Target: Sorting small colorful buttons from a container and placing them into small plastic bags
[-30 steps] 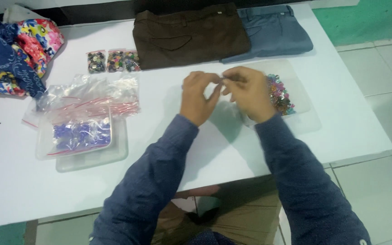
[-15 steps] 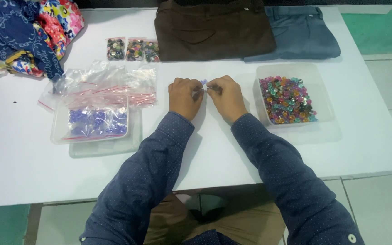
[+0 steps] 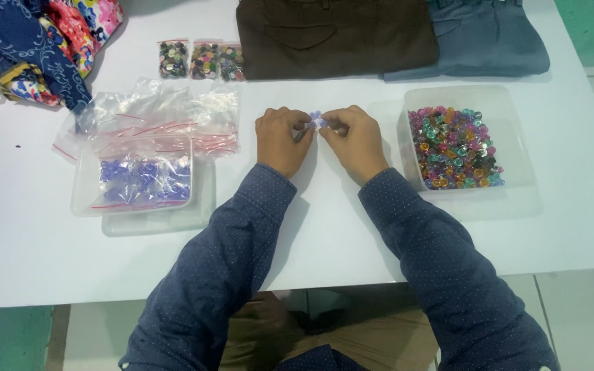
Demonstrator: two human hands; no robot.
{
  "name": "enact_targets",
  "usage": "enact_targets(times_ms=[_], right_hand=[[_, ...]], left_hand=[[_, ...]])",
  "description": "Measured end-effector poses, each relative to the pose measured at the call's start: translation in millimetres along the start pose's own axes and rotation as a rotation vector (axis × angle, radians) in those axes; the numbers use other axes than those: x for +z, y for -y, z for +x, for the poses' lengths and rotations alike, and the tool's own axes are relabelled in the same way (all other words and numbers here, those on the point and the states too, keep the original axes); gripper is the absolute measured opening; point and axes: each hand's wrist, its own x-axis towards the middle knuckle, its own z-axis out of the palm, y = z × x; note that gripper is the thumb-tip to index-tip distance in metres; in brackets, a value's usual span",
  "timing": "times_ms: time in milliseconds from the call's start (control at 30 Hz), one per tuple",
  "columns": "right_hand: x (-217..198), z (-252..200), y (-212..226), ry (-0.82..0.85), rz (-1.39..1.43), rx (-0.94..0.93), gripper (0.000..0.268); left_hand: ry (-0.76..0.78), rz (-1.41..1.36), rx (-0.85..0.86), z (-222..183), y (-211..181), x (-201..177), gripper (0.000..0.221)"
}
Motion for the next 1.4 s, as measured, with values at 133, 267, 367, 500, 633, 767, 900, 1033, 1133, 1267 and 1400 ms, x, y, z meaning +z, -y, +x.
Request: enact_targets(times_ms=[133,267,367,500,633,767,900,1033,1133,1267,1400], right_hand=[[1,2,-3,0.017,-0.019,-0.014,0.016],[-1,-1,5,0.008,-0.017,-0.010,0.017],[-1,-2,4,0.002,0.002,-0.013,0.019],[-2,-6,-1,0.020,-0.010,0.008,0.025],[4,-11,-12,0.022,0.007,0.049,0.027],[2,-21,-9,0.017,0.014,0.040,0.027],[2,-24,-15,0.008,0.014,-0.011,0.026],[11,-29,-25,-0.010,0.013,-0.067,0.025],[1,-48,-16,0.004,-0.029,-0.103,0.028],[-53,-80,2,0.045,-0.034,-0.182,0.028],[-137,-95,-11,-0.008,-0.011,-0.225,0.023]], left_hand=[[0.007,-0.004,-0.003,-2,-2,-2,0.013],[0.003,0.013,-0.002,-1,0,0,0.012],[-0.003,0.007,-0.006,-1,1,1,0.013],[-0.021,0.025,-0.018,-4,1,-2,0.012],[-0.047,0.010,-0.023,-9,3,-7,0.009],[-0.053,0.010,-0.042,-15,1,-8,0.007],[-0.099,0.036,0.018,-18,7,-2,0.004],[-0.076,0.033,0.097,-24,6,7,0.005],[-0.049,0.021,0.190,-32,-7,10,0.006],[-0.144,-0.117,0.392,-38,-39,6,0.017],[-0.150,-0.185,0.628,-42,-87,-8,0.022]])
